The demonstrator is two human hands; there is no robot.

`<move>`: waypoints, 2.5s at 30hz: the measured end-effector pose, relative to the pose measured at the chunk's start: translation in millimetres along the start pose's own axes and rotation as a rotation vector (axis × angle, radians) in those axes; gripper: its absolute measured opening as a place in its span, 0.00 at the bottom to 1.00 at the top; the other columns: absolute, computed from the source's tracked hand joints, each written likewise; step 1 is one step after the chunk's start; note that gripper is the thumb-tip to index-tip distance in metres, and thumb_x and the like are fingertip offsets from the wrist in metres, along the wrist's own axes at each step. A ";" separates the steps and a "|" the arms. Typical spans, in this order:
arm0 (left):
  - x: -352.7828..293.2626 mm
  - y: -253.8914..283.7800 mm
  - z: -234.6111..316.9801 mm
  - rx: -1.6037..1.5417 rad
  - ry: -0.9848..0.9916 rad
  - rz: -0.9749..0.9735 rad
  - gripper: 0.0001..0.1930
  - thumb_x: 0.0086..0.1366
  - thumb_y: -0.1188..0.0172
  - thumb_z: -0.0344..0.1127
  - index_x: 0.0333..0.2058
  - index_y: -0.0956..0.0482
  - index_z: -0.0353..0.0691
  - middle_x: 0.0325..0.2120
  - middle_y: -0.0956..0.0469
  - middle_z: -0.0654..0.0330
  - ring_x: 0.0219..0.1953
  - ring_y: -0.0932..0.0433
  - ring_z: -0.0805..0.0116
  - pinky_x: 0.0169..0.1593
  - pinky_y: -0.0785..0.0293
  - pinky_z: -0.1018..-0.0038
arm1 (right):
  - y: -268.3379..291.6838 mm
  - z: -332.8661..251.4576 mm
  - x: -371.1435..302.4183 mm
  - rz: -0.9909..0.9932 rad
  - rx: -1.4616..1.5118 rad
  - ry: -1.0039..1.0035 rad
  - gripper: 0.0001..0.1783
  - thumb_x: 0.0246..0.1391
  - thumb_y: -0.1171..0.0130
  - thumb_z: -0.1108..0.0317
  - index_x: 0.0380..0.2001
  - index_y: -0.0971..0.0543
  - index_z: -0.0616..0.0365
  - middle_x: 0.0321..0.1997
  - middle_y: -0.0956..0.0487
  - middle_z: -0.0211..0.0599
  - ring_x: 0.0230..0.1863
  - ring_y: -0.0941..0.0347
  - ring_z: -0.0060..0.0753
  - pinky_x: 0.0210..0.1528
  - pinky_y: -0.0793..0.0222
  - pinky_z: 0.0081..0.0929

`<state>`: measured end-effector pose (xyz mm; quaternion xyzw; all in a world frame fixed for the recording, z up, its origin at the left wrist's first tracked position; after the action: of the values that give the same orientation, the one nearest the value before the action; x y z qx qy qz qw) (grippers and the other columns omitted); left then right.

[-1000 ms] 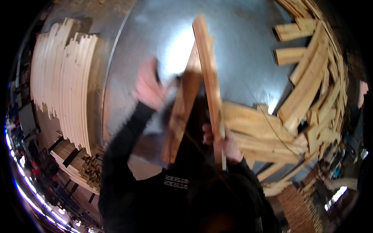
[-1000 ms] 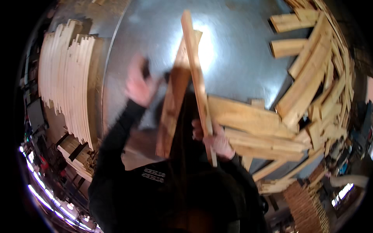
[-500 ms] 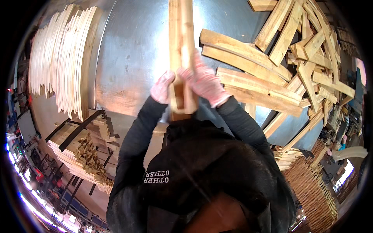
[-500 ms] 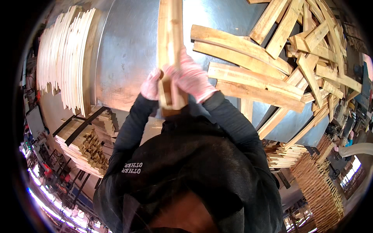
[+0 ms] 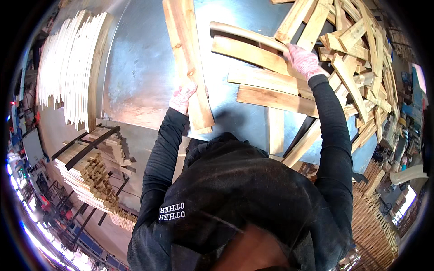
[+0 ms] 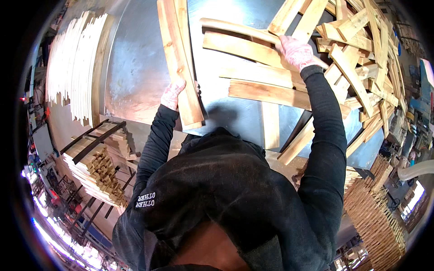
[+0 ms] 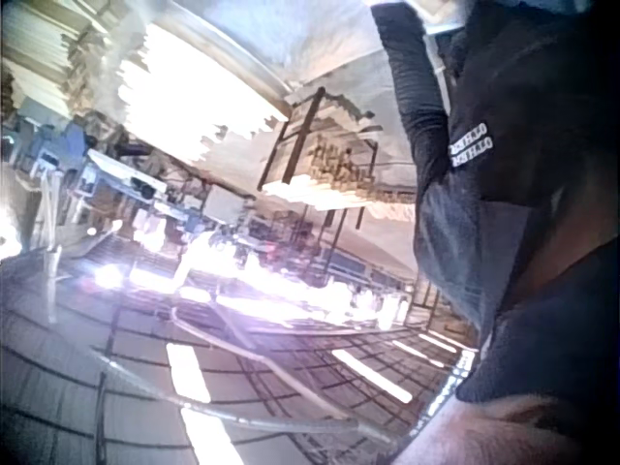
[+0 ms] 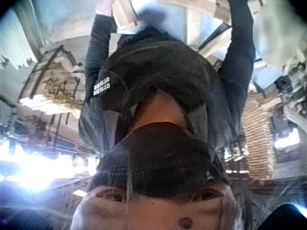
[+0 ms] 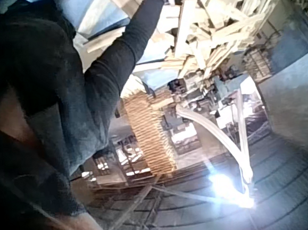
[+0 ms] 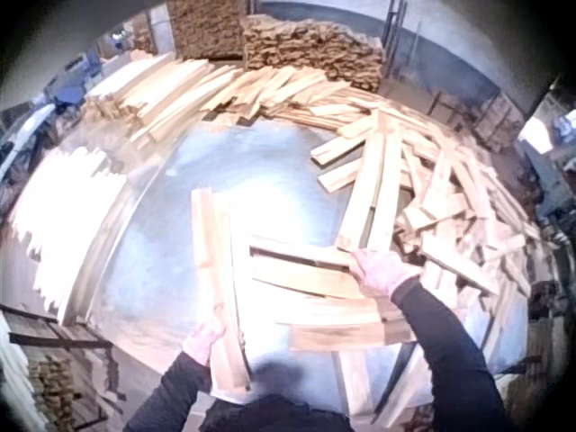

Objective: The person repeatedly picks up individual wooden planks from a scattered pile on a metal table and stacks them into a neat pile. They handle the planks one at a time, aligning them before adding them to the growing stack.

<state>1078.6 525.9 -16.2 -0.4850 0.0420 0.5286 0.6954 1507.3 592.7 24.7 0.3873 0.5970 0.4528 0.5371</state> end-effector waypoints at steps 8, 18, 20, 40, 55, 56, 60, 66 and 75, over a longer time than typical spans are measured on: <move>11.6 0.4 -19.9 0.441 -0.207 0.310 0.24 0.61 0.33 0.42 0.49 0.26 0.31 0.40 0.20 0.57 0.41 0.21 0.69 0.47 0.25 0.72 | 96.8 66.8 53.2 0.981 -0.242 0.092 0.20 0.57 0.53 0.69 0.53 0.28 0.57 0.51 0.23 0.51 0.53 0.25 0.50 0.55 0.29 0.39; 25.4 2.7 -28.1 -0.003 -0.049 0.205 0.26 0.66 0.39 0.48 0.53 0.27 0.32 0.48 0.21 0.56 0.48 0.21 0.67 0.52 0.25 0.69 | 74.2 -136.6 75.2 0.275 0.660 0.019 0.23 0.65 0.57 0.61 0.57 0.29 0.65 0.53 0.23 0.55 0.59 0.31 0.55 0.60 0.36 0.40; 17.0 -53.1 -24.0 -0.253 -0.071 0.046 0.22 0.65 0.38 0.43 0.51 0.27 0.34 0.44 0.21 0.56 0.44 0.21 0.66 0.49 0.22 0.66 | 34.7 -178.5 79.6 0.181 0.959 -0.018 0.27 0.67 0.62 0.52 0.55 0.28 0.62 0.49 0.22 0.58 0.58 0.32 0.61 0.59 0.37 0.42; -25.4 -32.4 24.1 2.120 -0.077 0.800 0.58 0.46 0.29 0.51 0.68 0.56 0.36 0.63 0.43 0.39 0.66 0.44 0.39 0.65 0.42 0.49 | 100.1 -28.1 16.3 0.483 0.582 -0.286 0.35 0.61 0.48 0.42 0.54 0.27 0.65 0.45 0.19 0.54 0.46 0.21 0.46 0.45 0.25 0.32; 19.0 -7.5 -4.6 0.432 -0.127 -0.026 0.25 0.62 0.43 0.29 0.58 0.35 0.34 0.45 0.21 0.55 0.45 0.20 0.66 0.51 0.23 0.71 | 86.2 -197.2 83.9 0.196 0.756 -0.094 0.36 0.60 0.55 0.38 0.38 0.21 0.68 0.37 0.19 0.58 0.42 0.23 0.58 0.45 0.27 0.41; 21.7 -29.5 -10.3 0.393 -0.141 -0.011 0.24 0.60 0.40 0.29 0.55 0.32 0.33 0.41 0.20 0.54 0.43 0.20 0.64 0.50 0.23 0.69 | 84.2 -216.9 68.8 0.166 0.809 -0.119 0.32 0.63 0.55 0.44 0.45 0.23 0.68 0.43 0.20 0.57 0.44 0.23 0.58 0.46 0.26 0.40; 11.5 -66.0 1.9 -0.322 0.076 -0.344 0.31 0.50 0.33 0.33 0.53 0.30 0.33 0.41 0.22 0.47 0.39 0.20 0.51 0.46 0.22 0.58 | 75.7 -186.7 -10.0 0.097 0.854 0.131 0.37 0.58 0.47 0.45 0.63 0.35 0.61 0.59 0.28 0.56 0.61 0.32 0.52 0.65 0.39 0.36; 9.8 -49.8 95.4 -0.234 -0.044 -0.395 0.31 0.52 0.35 0.30 0.56 0.31 0.33 0.46 0.24 0.47 0.44 0.22 0.52 0.49 0.23 0.59 | -7.7 -50.7 -83.0 -0.095 0.144 0.193 0.64 0.33 0.32 0.34 0.68 0.45 0.60 0.59 0.32 0.52 0.63 0.39 0.55 0.70 0.54 0.53; 128.3 17.2 423.3 1.646 -0.601 0.717 0.26 0.53 0.35 0.53 0.45 0.20 0.41 0.38 0.17 0.51 0.40 0.19 0.57 0.45 0.24 0.63 | -16.2 -56.3 -83.6 -0.046 0.100 0.254 0.63 0.36 0.45 0.24 0.63 0.40 0.67 0.56 0.29 0.55 0.61 0.36 0.56 0.70 0.56 0.57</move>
<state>929.0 918.8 122.3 0.3559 0.3675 0.6180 0.5970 1462.1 501.6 34.2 0.3395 0.6906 0.4554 0.4477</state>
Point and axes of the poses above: each hand's wrist, its own x-axis towards the middle knuckle, its own y-axis out of the back of the hand, z = x × y, the point moved 2 cm from there along x, towards the middle knuckle
